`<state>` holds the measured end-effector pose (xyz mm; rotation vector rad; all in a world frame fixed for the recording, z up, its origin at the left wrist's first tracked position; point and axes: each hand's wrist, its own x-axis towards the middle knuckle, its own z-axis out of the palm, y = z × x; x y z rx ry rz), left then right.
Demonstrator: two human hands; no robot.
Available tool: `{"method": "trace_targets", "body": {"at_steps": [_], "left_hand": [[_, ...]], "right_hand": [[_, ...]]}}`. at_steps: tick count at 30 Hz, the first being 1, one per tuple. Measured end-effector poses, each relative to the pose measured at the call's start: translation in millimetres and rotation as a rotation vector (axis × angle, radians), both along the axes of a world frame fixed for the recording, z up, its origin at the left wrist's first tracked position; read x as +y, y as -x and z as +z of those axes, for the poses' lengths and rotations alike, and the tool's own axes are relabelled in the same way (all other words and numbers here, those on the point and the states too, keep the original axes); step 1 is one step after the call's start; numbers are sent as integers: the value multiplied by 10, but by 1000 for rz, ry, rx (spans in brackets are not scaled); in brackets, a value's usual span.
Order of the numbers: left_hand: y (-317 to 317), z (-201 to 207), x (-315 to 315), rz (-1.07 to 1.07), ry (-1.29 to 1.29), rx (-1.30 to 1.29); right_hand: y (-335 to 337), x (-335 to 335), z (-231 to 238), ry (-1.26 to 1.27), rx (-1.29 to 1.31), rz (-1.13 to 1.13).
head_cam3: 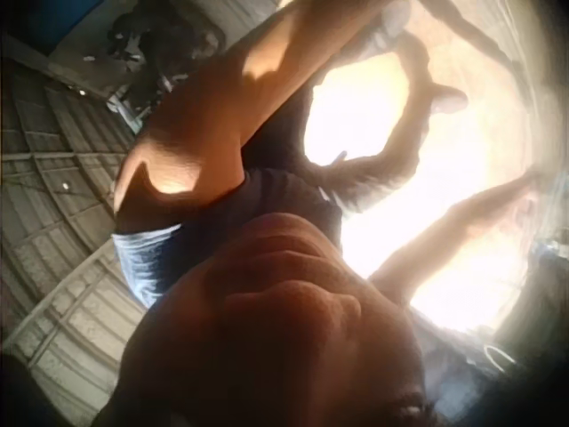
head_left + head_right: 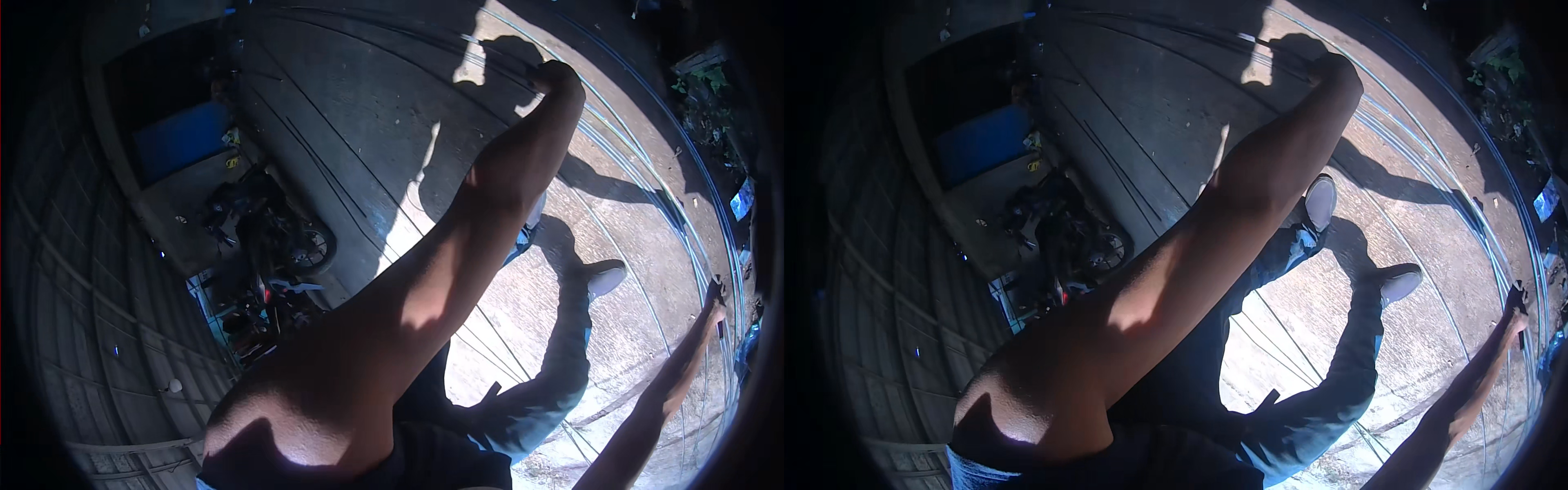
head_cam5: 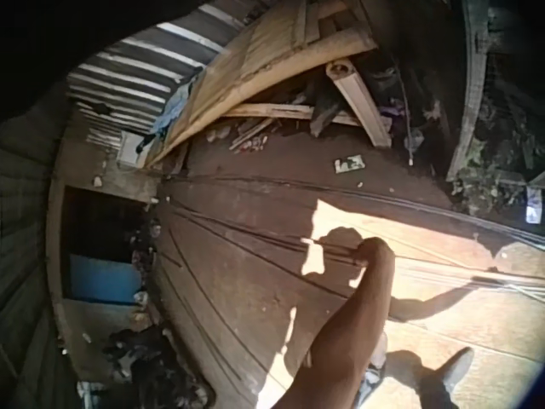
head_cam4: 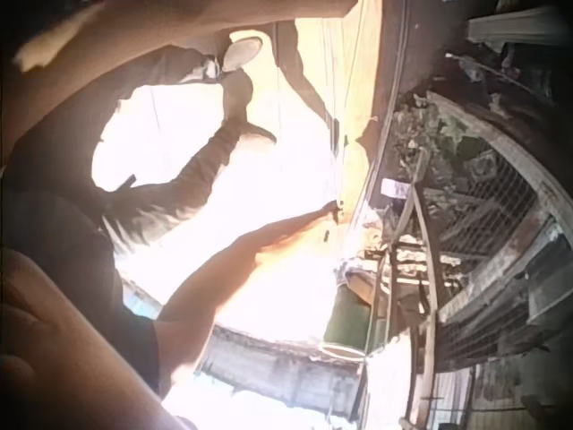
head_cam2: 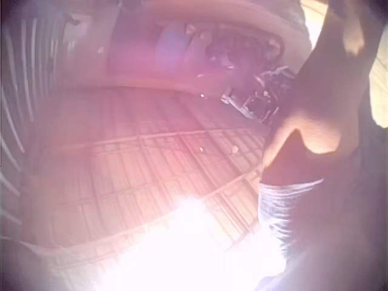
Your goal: Marking long metal rods with a marker and gathering them together.
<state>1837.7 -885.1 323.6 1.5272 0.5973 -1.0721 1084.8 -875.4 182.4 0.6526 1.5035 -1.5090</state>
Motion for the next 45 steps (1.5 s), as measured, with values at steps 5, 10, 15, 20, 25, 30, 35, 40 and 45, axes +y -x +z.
{"method": "trace_targets", "body": {"at_steps": [5,10,15,20,25,30,35,40,45], "left_hand": [[211,-347,-532,-104,-29,40],[500,-712,-230,-412,-118,58],[201,-402,1164,-775,-311,-14],[-117,475,2256,-990,-423,-336],[-718,1268,3106,-1560,-357,-635],[-1125,2038,3568,-1173,-398,-250],[-1514,2513,3807,-1161,-461,-90],[-1727,3129,3642,-1103,-425,-132],[-1876,3666,3266,-1177,-412,-261]], "right_hand": [[-344,-164,138,182,-269,103],[-1284,129,699,339,-399,330],[-2098,897,1381,8,-275,536],[-2918,1390,2147,-112,-203,820],[-3640,1743,2952,157,-110,1163],[-4256,1517,3827,-34,22,1129],[-4522,1212,4747,-19,65,1244],[-4427,1173,5468,-40,86,1159],[-3892,1256,5909,50,88,971]]}}
